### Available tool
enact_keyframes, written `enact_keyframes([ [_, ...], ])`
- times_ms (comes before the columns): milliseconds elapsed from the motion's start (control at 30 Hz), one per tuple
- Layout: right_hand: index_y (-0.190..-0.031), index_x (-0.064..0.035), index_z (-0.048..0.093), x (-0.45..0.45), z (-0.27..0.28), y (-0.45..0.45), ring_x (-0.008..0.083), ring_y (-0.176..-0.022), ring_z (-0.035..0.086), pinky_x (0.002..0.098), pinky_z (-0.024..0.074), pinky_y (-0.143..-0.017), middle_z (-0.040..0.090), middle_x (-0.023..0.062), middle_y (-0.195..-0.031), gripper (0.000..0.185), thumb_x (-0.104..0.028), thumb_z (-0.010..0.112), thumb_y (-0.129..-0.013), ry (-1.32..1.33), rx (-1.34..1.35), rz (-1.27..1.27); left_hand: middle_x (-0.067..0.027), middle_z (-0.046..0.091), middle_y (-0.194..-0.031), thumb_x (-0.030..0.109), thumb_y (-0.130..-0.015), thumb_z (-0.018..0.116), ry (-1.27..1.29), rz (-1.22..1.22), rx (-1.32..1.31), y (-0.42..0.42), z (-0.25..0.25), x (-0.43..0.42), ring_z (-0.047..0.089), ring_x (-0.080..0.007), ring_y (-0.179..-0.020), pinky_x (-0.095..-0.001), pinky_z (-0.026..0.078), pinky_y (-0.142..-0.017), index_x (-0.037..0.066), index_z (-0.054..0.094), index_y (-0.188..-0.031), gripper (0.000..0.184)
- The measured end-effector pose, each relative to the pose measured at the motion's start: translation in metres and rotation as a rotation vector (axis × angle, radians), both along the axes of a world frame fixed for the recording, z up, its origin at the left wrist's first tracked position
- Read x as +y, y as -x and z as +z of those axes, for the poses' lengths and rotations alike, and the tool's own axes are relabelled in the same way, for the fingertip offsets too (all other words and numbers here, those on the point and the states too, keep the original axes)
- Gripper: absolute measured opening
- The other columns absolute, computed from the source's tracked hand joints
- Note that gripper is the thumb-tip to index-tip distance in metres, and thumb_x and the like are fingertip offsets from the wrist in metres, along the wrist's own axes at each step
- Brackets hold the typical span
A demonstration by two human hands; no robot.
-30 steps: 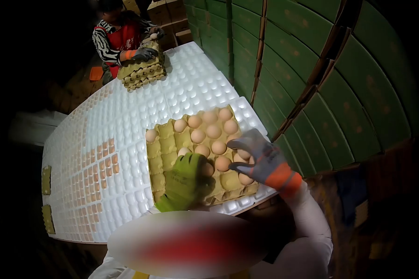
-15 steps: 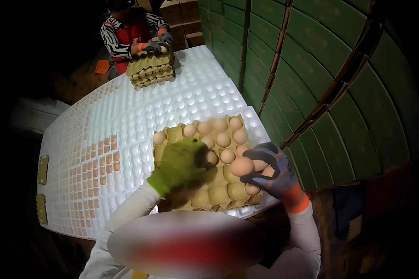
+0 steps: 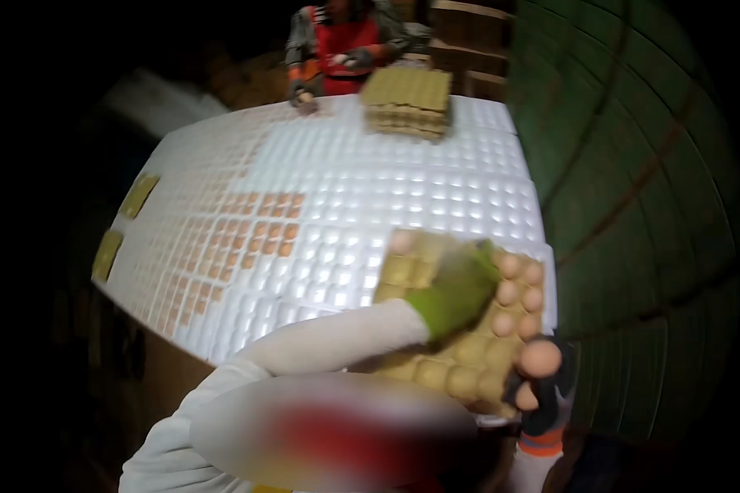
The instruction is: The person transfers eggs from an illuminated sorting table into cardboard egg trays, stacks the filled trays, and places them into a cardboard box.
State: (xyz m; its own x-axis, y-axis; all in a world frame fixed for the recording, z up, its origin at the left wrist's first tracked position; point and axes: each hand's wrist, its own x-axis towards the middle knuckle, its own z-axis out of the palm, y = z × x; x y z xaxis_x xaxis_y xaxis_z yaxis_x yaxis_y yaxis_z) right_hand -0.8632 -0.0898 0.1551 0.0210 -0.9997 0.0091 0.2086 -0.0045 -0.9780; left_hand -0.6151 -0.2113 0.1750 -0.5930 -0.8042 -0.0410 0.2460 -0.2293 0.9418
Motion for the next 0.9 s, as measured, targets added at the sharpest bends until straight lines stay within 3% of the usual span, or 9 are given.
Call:
enact_keyframes([
  [33, -0.12, 0.0026, 0.058, -0.003, -0.003, -0.002, 0.0202, -0.083, 0.065, 0.0345, 0.0539, -0.075, 0.066, 0.0119, -0.097, 0.048, -0.028, 0.068, -0.085, 0.013, 0.06, -0.027, -0.0145, 0.068, -0.117, 0.05, -0.096, 0.056, -0.177, -0.016, 0.324, -0.011, -0.003, 0.005, 0.069, -0.0319, -0.103, -0.048, 0.054, -0.087, 0.001, 0.062, -0.125, 0.058],
  [233, -0.118, 0.0009, 0.058, -0.001, 0.0, -0.05, 0.0221, -0.092, 0.063, 0.0381, 0.0516, -0.081, 0.064, 0.0124, -0.102, 0.05, -0.036, 0.07, -0.087, 0.215, 0.541, -0.178, -0.015, 0.065, -0.127, 0.039, -0.086, 0.075, 0.822, 0.174, -0.953, -0.027, 0.003, -0.013, 0.064, -0.0265, -0.116, -0.0448, 0.051, -0.091, 0.012, 0.07, -0.127, 0.049],
  [333, -0.116, 0.0001, 0.058, 0.02, 0.013, -0.101, 0.023, -0.096, 0.062, 0.0399, 0.0505, -0.085, 0.063, 0.0126, -0.105, 0.052, -0.041, 0.071, -0.087, 0.404, 0.685, -0.039, -0.0176, 0.065, -0.121, 0.032, -0.086, 0.077, 0.448, 0.363, -0.047, -0.134, -0.044, 0.021, 0.065, -0.0243, -0.106, -0.0396, 0.055, -0.091, 0.0, 0.058, -0.137, 0.063],
  [400, -0.115, -0.0005, 0.058, 0.028, 0.011, -0.15, 0.0237, -0.099, 0.061, 0.0411, 0.0497, -0.087, 0.062, 0.0128, -0.106, 0.053, -0.043, 0.072, -0.088, 0.454, 0.586, 0.251, -0.0088, 0.069, -0.109, 0.015, -0.084, 0.078, -0.083, 0.367, 0.068, -0.225, -0.056, 0.07, 0.066, -0.0114, -0.089, -0.0294, 0.054, -0.077, 0.006, 0.061, -0.136, 0.056],
  [433, -0.116, -0.0008, 0.058, 0.028, 0.002, -0.191, 0.0242, -0.095, 0.063, 0.0402, 0.0516, -0.082, 0.063, 0.0144, -0.108, 0.051, -0.041, 0.073, -0.087, 0.377, 0.415, 0.396, -0.0056, 0.07, -0.104, 0.016, -0.084, 0.077, -0.057, 0.533, 0.15, -0.257, -0.092, 0.093, 0.065, -0.0097, -0.079, -0.0242, 0.052, -0.07, 0.005, 0.061, -0.135, 0.055],
  [533, -0.119, -0.0018, 0.058, 0.031, -0.022, -0.305, 0.0242, -0.081, 0.069, 0.0361, 0.0565, -0.066, 0.067, 0.0182, -0.109, 0.048, -0.032, 0.075, -0.085, -0.106, 0.032, 0.691, -0.0056, 0.069, -0.111, 0.012, -0.087, 0.07, -0.218, 0.908, 0.021, -0.359, -0.139, 0.181, 0.065, -0.0098, -0.09, -0.0241, 0.051, -0.071, 0.006, 0.059, -0.138, 0.053],
  [733, -0.124, -0.0053, 0.066, 0.018, -0.141, -0.503, 0.0145, -0.074, 0.069, 0.0269, 0.0545, -0.055, 0.071, 0.0068, -0.096, 0.041, -0.019, 0.079, -0.088, -0.535, 0.333, 1.057, -0.008, 0.065, -0.118, 0.01, -0.08, 0.083, -0.187, 1.462, -0.359, -0.496, -0.199, 0.327, 0.063, -0.0183, -0.107, -0.0315, 0.051, -0.092, 0.003, 0.065, -0.128, 0.052],
  [800, -0.123, -0.0133, 0.069, 0.016, -0.191, -0.56, 0.0234, -0.089, 0.07, 0.0358, 0.0574, -0.074, 0.071, 0.0082, -0.101, 0.046, -0.029, 0.085, -0.083, 0.089, 0.661, 1.14, -0.0087, 0.063, -0.12, 0.011, -0.08, 0.083, -0.114, 1.575, -0.689, -0.542, -0.218, 0.358, 0.062, -0.0209, -0.109, -0.0341, 0.052, -0.092, 0.002, 0.066, -0.123, 0.048],
  [900, -0.122, -0.0195, 0.069, 0.028, -0.19, -0.651, 0.031, -0.098, 0.069, 0.0414, 0.0563, -0.083, 0.07, 0.0101, -0.107, 0.05, -0.041, 0.084, -0.08, 0.521, 0.865, 0.959, -0.0135, 0.057, -0.124, 0.016, -0.077, 0.083, -0.096, 1.529, -1.287, -0.572, -0.204, 0.363, 0.063, -0.0305, -0.108, -0.0408, 0.054, -0.09, 0.005, 0.068, -0.119, 0.046],
])
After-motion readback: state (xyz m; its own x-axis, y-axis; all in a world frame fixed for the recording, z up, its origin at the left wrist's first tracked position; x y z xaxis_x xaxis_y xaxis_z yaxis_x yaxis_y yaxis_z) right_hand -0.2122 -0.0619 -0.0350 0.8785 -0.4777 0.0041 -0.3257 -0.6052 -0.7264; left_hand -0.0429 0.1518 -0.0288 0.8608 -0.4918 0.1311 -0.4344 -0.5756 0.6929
